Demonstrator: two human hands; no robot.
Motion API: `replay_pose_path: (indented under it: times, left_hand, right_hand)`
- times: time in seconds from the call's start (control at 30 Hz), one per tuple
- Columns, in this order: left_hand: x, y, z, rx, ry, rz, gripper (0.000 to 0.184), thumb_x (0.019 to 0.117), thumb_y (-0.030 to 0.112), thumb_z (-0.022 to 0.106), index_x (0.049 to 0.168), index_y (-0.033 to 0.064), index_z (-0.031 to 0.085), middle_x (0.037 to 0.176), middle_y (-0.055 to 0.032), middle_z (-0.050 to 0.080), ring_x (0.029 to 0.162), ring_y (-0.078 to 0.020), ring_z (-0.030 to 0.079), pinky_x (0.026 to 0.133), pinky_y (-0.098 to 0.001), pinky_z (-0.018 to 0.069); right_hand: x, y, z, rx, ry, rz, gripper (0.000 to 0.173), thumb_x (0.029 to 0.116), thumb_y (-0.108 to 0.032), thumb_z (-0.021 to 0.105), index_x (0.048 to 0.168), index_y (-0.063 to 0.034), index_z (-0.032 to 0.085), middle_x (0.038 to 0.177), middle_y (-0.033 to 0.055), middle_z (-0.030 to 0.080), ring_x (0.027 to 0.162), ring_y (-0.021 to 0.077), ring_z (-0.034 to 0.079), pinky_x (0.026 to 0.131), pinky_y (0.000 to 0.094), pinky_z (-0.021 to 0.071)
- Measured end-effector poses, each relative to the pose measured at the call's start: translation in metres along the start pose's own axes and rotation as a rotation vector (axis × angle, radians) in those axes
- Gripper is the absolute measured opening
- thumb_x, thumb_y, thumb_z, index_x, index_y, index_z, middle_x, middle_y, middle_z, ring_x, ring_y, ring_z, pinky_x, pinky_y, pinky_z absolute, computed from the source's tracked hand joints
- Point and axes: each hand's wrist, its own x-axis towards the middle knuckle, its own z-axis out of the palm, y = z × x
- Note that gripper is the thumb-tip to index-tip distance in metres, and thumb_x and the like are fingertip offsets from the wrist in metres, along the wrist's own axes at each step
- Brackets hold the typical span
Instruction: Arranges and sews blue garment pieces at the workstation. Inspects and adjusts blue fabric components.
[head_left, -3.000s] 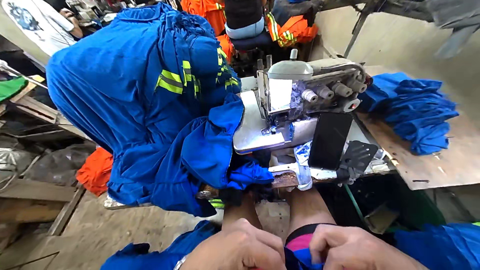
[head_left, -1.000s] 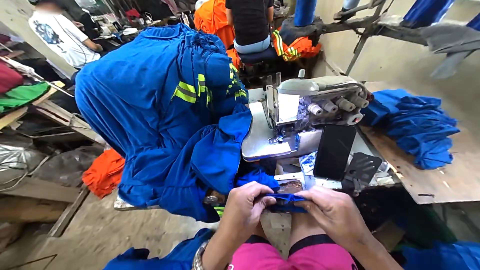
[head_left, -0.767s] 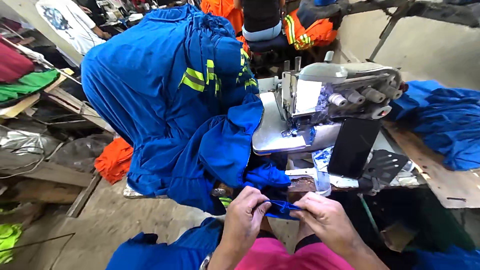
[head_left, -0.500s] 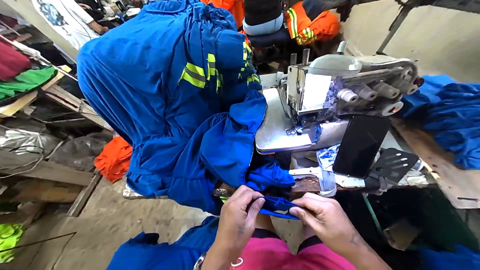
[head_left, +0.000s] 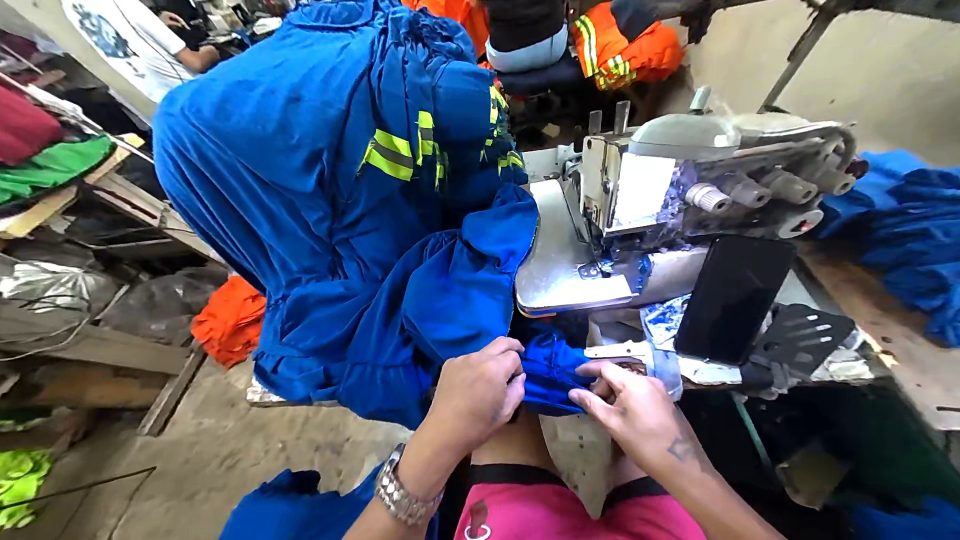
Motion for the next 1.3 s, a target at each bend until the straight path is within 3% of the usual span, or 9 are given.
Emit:
replay_pose_path:
  times: [0.17,0.4,0.47,0.57,0.7,0.87,1.0,1.07,1.3]
  left_hand:
    - [0.001,-0.006,0.0,-0.059,-0.035,0.026,0.014,0.093,0.022,0.064,0.084,0.0154,0.073,0.094,0.005,0.068,0.077,-0.0076,0.066,0.063,-0.0313,0.0577]
    - [-0.013,0.003,0.002,-0.206,0.091,-0.009,0.013,0.0983,0.017,0.062,0.104,0.0098,0.071,0.096,-0.0014,0.069,0.082,-0.0086,0.067,0.073,-0.0258,0.0598]
    - [-0.02,0.009,0.01,-0.19,0.213,-0.029,0.022,0.1021,0.022,0.058,0.113,0.011,0.074,0.096,-0.0024,0.067,0.083,-0.01,0.067,0.075,-0.0265,0.0592]
    - [-0.03,0.028,0.024,-0.465,0.462,-0.188,0.019,0.1014,0.029,0.063,0.1,0.0167,0.077,0.095,0.0008,0.061,0.093,-0.006,0.06,0.084,-0.0198,0.0519]
    - [0.004,0.056,0.005,-0.834,0.549,-0.126,0.012,0.103,0.016,0.06,0.102,0.0148,0.072,0.106,-0.0016,0.069,0.106,-0.0129,0.067,0.094,-0.0283,0.0569]
    - [0.108,0.052,-0.036,-0.217,0.468,0.248,0.012,0.1005,0.012,0.059,0.099,0.0133,0.072,0.099,-0.0014,0.058,0.086,-0.0043,0.059,0.072,-0.016,0.0517]
    - [0.138,0.024,-0.01,0.106,0.292,0.029,0.025,0.1,0.036,0.061,0.093,0.0151,0.074,0.089,0.0013,0.067,0.082,-0.014,0.067,0.072,-0.0372,0.0561]
    - [0.133,0.023,-0.005,0.143,0.287,-0.069,0.03,0.0965,0.045,0.06,0.087,0.0199,0.072,0.081,0.0067,0.064,0.081,-0.0129,0.061,0.077,-0.0426,0.0451]
    - [0.15,0.033,0.003,0.124,0.28,-0.202,0.02,0.0894,0.039,0.062,0.086,0.0218,0.072,0.079,0.0074,0.063,0.079,-0.0128,0.062,0.077,-0.0496,0.0437]
  right_hand:
    - [-0.002,0.006,0.002,0.027,0.03,-0.033,0.026,0.0934,-0.036,0.07,0.104,-0.0135,0.078,0.085,-0.0018,0.076,0.075,0.0081,0.071,0.073,0.0305,0.0607]
    - [-0.006,0.017,0.01,0.084,0.27,-0.191,0.021,0.0888,-0.041,0.072,0.088,-0.0216,0.079,0.085,-0.0096,0.071,0.074,-0.0003,0.065,0.065,0.0213,0.0573]
    - [-0.008,0.017,0.007,0.098,0.32,-0.265,0.02,0.0911,-0.04,0.072,0.088,-0.0217,0.08,0.099,-0.0045,0.072,0.093,0.006,0.068,0.08,0.0277,0.0582]
    - [-0.014,0.012,-0.004,0.228,0.3,-0.398,0.018,0.0968,-0.028,0.071,0.091,-0.0114,0.077,0.104,0.0058,0.077,0.106,0.0166,0.071,0.1,0.0395,0.0548]
    - [-0.017,-0.004,-0.017,0.459,0.201,-0.404,0.015,0.095,-0.018,0.073,0.101,-0.0046,0.074,0.094,0.0048,0.074,0.093,0.0073,0.07,0.087,0.0237,0.058]
    - [0.015,-0.015,-0.046,0.654,0.219,-0.285,0.017,0.0991,-0.017,0.065,0.096,-0.0044,0.075,0.09,0.0002,0.072,0.085,0.0002,0.066,0.076,0.0176,0.0567]
    - [0.041,0.01,-0.024,0.808,0.166,0.002,0.022,0.0999,-0.025,0.064,0.088,-0.0088,0.074,0.071,-0.0036,0.068,0.062,0.0058,0.064,0.057,0.0243,0.0562]
    - [0.03,0.011,-0.026,0.84,0.158,0.034,0.018,0.099,-0.019,0.065,0.09,-0.0059,0.074,0.072,-0.0041,0.069,0.061,0.0033,0.064,0.058,0.0226,0.0563]
    - [0.03,0.015,-0.03,1.023,0.233,0.007,0.012,0.0989,-0.009,0.065,0.089,-0.0049,0.071,0.078,-0.0037,0.069,0.065,0.0012,0.064,0.059,0.0206,0.0571]
